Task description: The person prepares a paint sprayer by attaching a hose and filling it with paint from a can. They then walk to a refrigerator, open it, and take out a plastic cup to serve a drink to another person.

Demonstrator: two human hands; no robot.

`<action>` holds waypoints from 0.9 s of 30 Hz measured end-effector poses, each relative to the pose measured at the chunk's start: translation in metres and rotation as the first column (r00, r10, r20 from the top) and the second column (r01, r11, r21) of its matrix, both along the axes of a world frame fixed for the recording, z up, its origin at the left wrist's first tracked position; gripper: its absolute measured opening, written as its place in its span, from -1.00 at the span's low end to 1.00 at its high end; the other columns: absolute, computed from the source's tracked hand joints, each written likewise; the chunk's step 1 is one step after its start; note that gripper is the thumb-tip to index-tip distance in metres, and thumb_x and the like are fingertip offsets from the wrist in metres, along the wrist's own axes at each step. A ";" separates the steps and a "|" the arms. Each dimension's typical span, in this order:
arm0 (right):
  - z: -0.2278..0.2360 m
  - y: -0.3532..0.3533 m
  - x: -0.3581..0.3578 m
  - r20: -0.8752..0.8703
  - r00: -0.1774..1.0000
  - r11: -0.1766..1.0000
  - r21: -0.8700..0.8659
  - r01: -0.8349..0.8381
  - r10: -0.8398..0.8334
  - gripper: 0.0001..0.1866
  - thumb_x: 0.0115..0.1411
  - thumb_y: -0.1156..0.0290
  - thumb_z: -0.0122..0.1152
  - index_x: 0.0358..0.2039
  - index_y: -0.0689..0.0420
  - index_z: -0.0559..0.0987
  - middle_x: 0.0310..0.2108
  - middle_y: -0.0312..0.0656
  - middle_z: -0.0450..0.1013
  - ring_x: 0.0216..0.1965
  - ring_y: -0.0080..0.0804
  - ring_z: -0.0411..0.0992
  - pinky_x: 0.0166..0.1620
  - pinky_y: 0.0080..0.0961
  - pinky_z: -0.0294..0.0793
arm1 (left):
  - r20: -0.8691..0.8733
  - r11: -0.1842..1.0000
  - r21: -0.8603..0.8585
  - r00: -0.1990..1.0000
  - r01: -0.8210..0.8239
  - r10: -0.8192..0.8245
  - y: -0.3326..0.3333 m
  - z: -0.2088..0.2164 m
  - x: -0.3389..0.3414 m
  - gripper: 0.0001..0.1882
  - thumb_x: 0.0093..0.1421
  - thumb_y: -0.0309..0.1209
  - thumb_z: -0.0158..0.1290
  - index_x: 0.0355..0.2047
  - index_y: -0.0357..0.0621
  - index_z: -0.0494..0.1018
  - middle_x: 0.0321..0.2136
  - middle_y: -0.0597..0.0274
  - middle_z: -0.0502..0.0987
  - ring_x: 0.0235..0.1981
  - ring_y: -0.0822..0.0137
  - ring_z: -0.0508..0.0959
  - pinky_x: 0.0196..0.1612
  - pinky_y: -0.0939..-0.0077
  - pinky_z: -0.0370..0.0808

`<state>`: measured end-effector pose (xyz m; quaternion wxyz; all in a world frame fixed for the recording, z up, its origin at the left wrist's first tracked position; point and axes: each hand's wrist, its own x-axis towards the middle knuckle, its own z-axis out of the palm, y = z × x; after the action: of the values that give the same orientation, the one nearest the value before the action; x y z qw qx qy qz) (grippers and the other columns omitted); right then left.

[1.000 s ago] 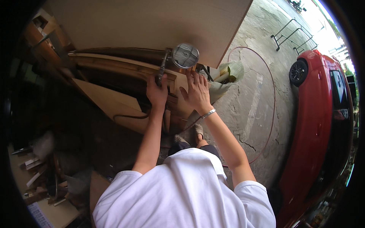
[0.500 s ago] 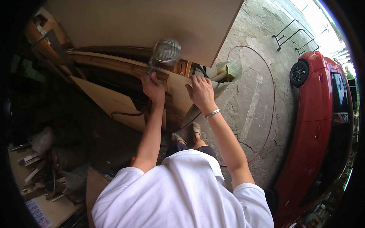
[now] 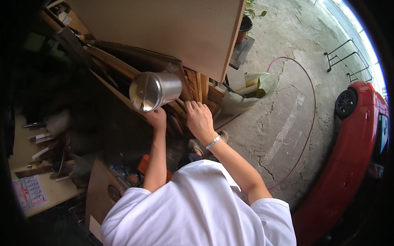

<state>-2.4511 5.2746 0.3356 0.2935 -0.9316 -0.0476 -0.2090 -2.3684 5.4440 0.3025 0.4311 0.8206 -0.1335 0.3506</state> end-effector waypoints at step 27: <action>-0.020 -0.057 0.004 0.063 0.996 0.902 0.424 -0.087 0.066 -0.81 0.07 0.72 0.11 -0.28 0.24 0.46 -0.41 -0.03 0.43 -0.30 -0.01 0.41 -0.21 -0.17 0.45 | -0.157 0.990 -0.134 0.987 -0.046 0.024 -0.098 -0.011 -0.045 -0.88 0.27 -0.58 -0.04 -0.22 -0.39 0.34 -0.29 -0.26 0.44 -0.24 -0.28 0.47 -0.17 0.09 0.41</action>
<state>-2.4469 5.2179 0.3155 0.4966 -0.8372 -0.0443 -0.2247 -2.4130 5.3456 0.2916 0.4894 0.8160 -0.0608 0.3016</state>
